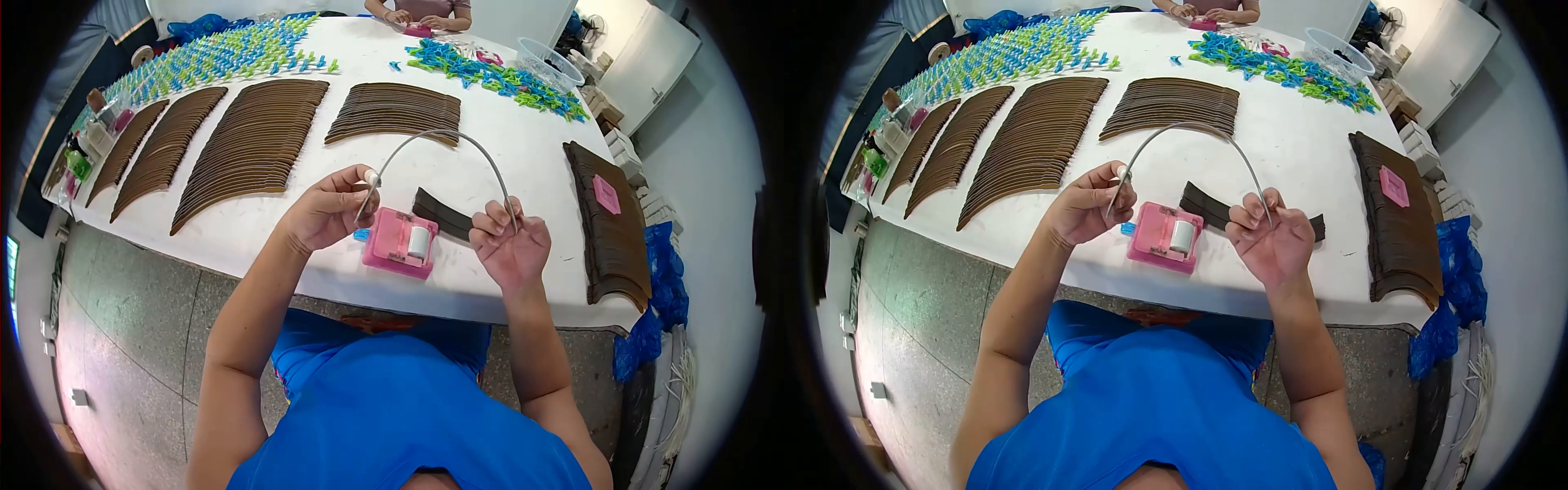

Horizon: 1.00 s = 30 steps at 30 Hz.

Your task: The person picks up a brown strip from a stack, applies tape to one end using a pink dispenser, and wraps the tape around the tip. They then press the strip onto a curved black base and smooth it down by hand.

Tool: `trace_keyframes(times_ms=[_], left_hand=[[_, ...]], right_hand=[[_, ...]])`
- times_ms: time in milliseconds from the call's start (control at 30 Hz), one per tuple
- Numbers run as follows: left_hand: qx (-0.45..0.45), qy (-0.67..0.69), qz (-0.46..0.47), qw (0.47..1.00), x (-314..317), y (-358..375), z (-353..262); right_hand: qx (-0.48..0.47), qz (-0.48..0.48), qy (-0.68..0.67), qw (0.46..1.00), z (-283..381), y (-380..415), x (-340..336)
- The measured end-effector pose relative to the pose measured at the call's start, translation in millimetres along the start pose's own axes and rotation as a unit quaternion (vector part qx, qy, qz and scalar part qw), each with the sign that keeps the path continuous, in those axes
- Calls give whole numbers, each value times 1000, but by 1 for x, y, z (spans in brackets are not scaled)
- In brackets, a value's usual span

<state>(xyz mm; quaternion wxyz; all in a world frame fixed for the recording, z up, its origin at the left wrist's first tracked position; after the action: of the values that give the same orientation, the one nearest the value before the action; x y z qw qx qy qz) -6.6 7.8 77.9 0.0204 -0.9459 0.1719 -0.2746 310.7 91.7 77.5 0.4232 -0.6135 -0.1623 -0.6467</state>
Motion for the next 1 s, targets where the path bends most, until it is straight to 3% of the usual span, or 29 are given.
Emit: trace_keyframes(times_ms=[200, 467, 1000], left_hand=[[45, -2, 14, 999, -14, 6, -6], [60, 30, 40, 997, -18, 10, -7], [43, 43, 41, 997, 4, 17, 5]], right_hand=[[-25, 71, -6, 997, 18, -6, 5], [-106, 98, 108, 984, 31, -5, 11], [-237, 43, 179, 954, 16, -13, 29]])
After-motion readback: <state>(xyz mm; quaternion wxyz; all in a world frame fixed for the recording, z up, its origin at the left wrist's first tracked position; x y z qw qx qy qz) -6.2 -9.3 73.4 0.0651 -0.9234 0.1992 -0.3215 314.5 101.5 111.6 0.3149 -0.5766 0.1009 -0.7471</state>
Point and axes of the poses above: each hand's wrist, its own y-axis away from the middle knuckle, its own x-axis out of the palm, z = x × y, the point moved 1 cm from there along -y, towards the middle knuckle, and after that the axes turned 12 degrees about -y, right-handed, at the moved point
